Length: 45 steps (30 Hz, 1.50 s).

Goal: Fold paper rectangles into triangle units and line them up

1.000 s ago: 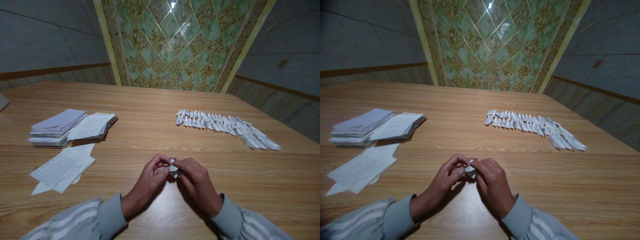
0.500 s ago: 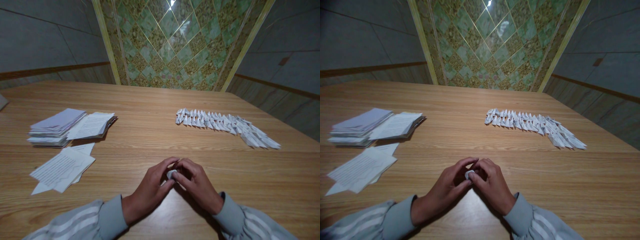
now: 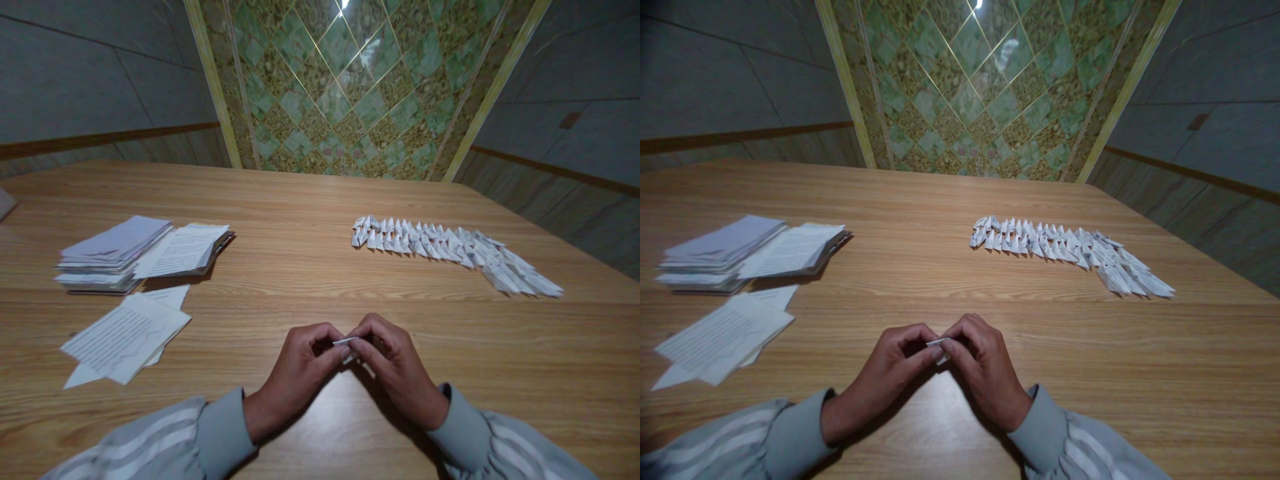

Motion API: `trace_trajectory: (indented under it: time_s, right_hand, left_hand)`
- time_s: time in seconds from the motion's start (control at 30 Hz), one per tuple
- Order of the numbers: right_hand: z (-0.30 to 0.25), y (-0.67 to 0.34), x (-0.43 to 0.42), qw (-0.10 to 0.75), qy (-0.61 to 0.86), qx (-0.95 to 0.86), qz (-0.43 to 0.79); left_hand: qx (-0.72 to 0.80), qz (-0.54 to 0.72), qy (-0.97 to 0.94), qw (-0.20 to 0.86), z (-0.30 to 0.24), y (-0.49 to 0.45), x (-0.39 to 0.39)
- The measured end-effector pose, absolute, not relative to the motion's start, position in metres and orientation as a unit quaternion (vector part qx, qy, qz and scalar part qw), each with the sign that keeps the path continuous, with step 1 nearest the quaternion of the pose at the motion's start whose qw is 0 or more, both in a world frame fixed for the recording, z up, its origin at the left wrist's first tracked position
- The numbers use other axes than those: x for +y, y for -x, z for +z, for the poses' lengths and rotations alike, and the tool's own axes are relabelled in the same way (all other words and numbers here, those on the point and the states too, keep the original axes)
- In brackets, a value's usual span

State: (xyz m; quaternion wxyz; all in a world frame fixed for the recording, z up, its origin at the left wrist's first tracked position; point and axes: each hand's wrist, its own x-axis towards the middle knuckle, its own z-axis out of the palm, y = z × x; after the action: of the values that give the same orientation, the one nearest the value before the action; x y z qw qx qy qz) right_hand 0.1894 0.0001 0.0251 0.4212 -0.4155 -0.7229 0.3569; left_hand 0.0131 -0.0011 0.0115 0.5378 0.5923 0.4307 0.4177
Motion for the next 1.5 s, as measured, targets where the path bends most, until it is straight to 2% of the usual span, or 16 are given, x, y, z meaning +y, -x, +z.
trace_trajectory:
  time_s: [0.13,0.3,0.47,0.87,1.07,1.17,1.37,1.5]
  right_hand:
    - [0.027,-0.189,0.0,0.424,0.415,-0.725,0.349]
    - [0.026,-0.189,0.0,0.447,0.431,-0.698,0.357]
    - [0.022,-0.188,0.003,0.441,0.428,-0.661,0.43]
    - [0.018,-0.192,0.006,0.418,0.399,-0.595,0.559]
    - [0.018,-0.193,0.01,0.432,0.415,-0.59,0.541]
    - [0.019,-0.193,0.01,0.423,0.425,-0.625,0.5]
    - [0.025,-0.194,0.009,0.399,0.429,-0.731,0.349]
    - [0.023,-0.195,0.009,0.405,0.431,-0.728,0.347]
  left_hand:
    - [0.429,0.415,-0.606,0.526,0.014,-0.012,-0.003]
    - [0.424,0.4,-0.58,0.569,0.013,-0.014,-0.001]
    - [0.419,0.41,-0.524,0.618,0.01,-0.016,0.001]
    - [0.389,0.394,-0.513,0.656,0.01,-0.017,0.004]
    - [0.404,0.386,-0.501,0.661,0.012,-0.017,0.004]
    - [0.415,0.405,-0.528,0.62,0.013,-0.016,0.004]
    - [0.448,0.395,-0.66,0.456,0.017,-0.011,0.001]
    - [0.449,0.382,-0.68,0.436,0.019,-0.011,0.001]
